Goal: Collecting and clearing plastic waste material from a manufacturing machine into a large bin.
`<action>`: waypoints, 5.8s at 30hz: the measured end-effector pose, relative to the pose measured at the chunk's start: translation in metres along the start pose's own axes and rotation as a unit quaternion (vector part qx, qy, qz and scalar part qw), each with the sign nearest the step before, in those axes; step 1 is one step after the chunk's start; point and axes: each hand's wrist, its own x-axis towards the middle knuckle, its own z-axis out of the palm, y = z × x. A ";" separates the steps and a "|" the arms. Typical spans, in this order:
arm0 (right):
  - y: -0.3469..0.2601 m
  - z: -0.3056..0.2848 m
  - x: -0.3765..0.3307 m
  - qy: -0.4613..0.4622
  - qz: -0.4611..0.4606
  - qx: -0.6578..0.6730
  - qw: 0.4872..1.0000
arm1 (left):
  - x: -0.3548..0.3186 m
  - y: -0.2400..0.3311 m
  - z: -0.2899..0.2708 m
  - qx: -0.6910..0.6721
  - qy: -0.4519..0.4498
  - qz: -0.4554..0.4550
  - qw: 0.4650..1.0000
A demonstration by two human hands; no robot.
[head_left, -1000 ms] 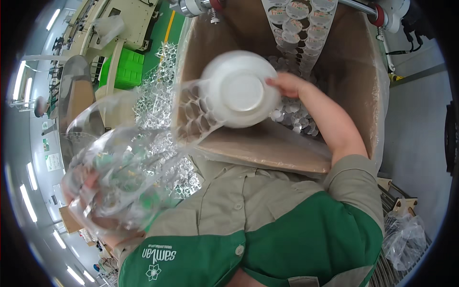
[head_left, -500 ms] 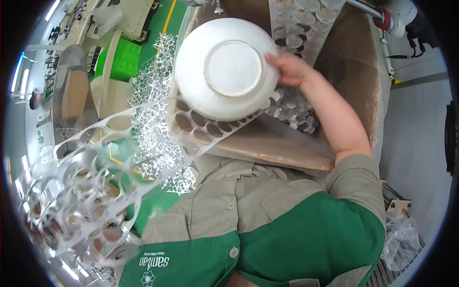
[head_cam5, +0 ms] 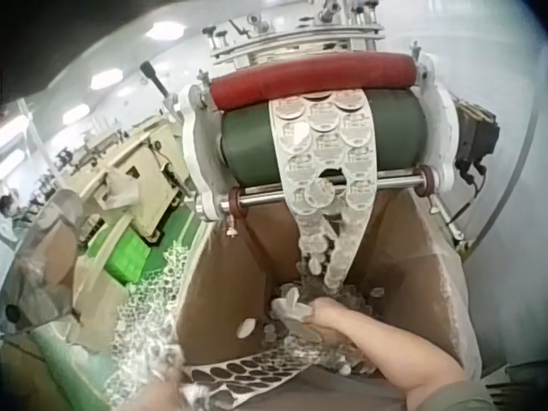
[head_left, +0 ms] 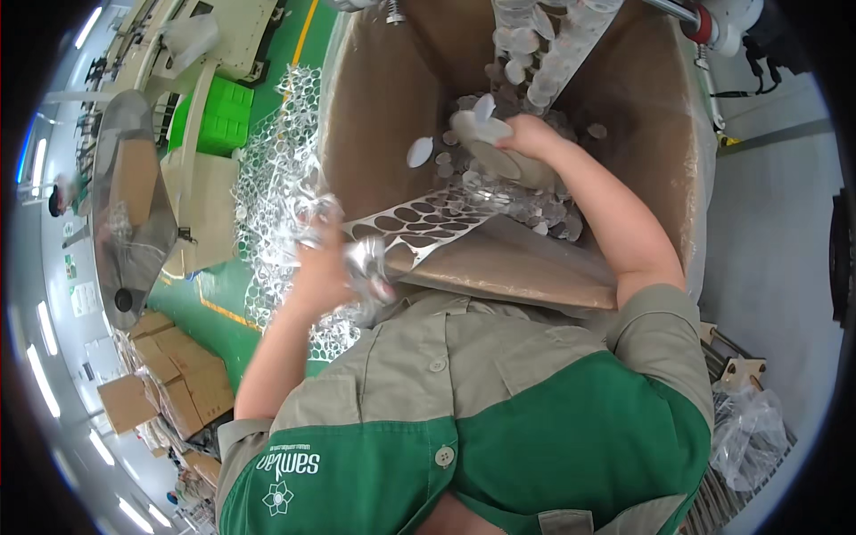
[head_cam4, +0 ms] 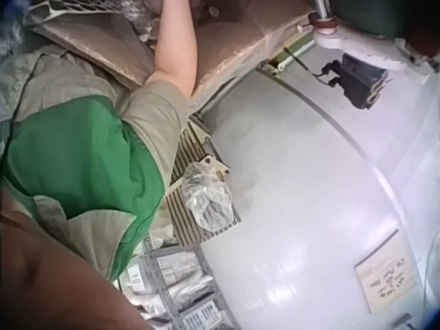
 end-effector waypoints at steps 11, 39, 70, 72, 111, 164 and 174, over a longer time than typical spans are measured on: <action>-0.097 -0.119 -0.059 -0.185 -0.177 0.701 0.666 | -0.078 -0.101 -0.129 -0.324 0.280 0.174 0.887; -0.005 -0.065 -0.133 -0.017 0.081 0.094 0.992 | -0.114 -0.428 -0.106 -0.015 0.088 -0.417 0.905; 0.122 0.007 -0.159 -0.100 0.249 0.049 0.962 | -0.162 -0.212 0.377 -0.489 0.144 -0.555 0.658; 0.122 0.000 -0.172 -0.081 0.292 0.116 0.946 | -0.129 -0.208 0.349 -0.451 0.113 -0.515 0.720; 0.012 -0.038 -0.169 -0.025 0.198 -0.038 0.979 | 0.247 0.109 0.063 -0.472 -0.114 0.055 0.872; 0.043 -0.033 -0.158 -0.085 0.189 -0.046 0.977 | 0.256 0.087 0.080 -0.265 -0.222 0.098 0.933; 0.043 -0.034 -0.157 -0.080 0.181 -0.041 0.979 | 0.256 0.086 0.082 -0.260 -0.239 0.095 0.931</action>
